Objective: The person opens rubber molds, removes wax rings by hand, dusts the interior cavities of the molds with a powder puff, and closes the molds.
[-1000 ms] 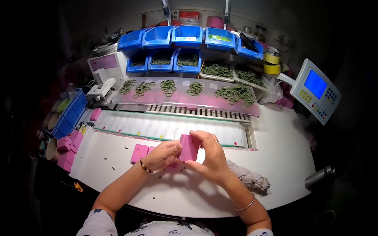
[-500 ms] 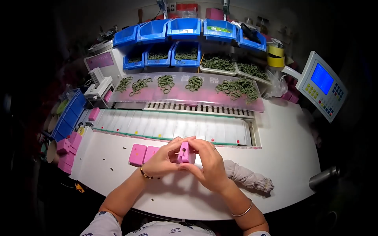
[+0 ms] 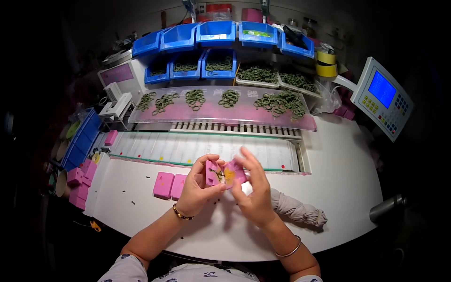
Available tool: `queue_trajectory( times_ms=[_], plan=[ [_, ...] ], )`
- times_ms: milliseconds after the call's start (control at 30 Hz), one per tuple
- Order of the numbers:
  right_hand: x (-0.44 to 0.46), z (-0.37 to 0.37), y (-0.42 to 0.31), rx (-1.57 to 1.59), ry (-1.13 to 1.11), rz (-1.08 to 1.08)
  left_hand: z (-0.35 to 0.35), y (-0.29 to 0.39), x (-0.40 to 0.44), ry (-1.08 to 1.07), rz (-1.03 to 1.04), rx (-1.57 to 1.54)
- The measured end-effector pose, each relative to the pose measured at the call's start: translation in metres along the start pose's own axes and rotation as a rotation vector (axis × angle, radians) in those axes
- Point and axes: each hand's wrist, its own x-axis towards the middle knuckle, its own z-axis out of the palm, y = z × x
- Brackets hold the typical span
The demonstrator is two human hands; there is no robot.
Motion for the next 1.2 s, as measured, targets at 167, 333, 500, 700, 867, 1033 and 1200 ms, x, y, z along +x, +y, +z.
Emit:
queue_trajectory(
  times_ms=[167, 333, 500, 700, 867, 1033, 1200],
  plan=[
    [-0.002, -0.002, -0.003, -0.418, -0.291, -0.386, -0.004, -0.001, 0.001, 0.052, -0.132, -0.469],
    [-0.023, 0.021, -0.013, -0.515, -0.364, -0.512, -0.010, 0.003, 0.002, 0.227, -0.237, -0.592],
    [-0.028, 0.027, -0.013, -0.504, -0.433, -0.510, -0.020, 0.005, 0.004, 0.288, -0.307, -0.635],
    [-0.020, 0.015, -0.012, -0.331, -0.261, -0.283, -0.016, -0.010, 0.002, 0.328, -0.232, -0.380],
    [-0.012, 0.011, -0.014, -0.466, -0.223, -0.345, -0.005, -0.003, -0.003, 0.224, -0.182, -0.179],
    [-0.012, 0.010, -0.015, -0.567, -0.251, -0.520, -0.001, 0.000, 0.004, 0.414, -0.145, -0.228],
    [-0.009, 0.003, -0.015, -0.243, -0.090, -0.197, -0.011, 0.009, 0.001, 0.300, -0.259, -0.240]
  ],
)
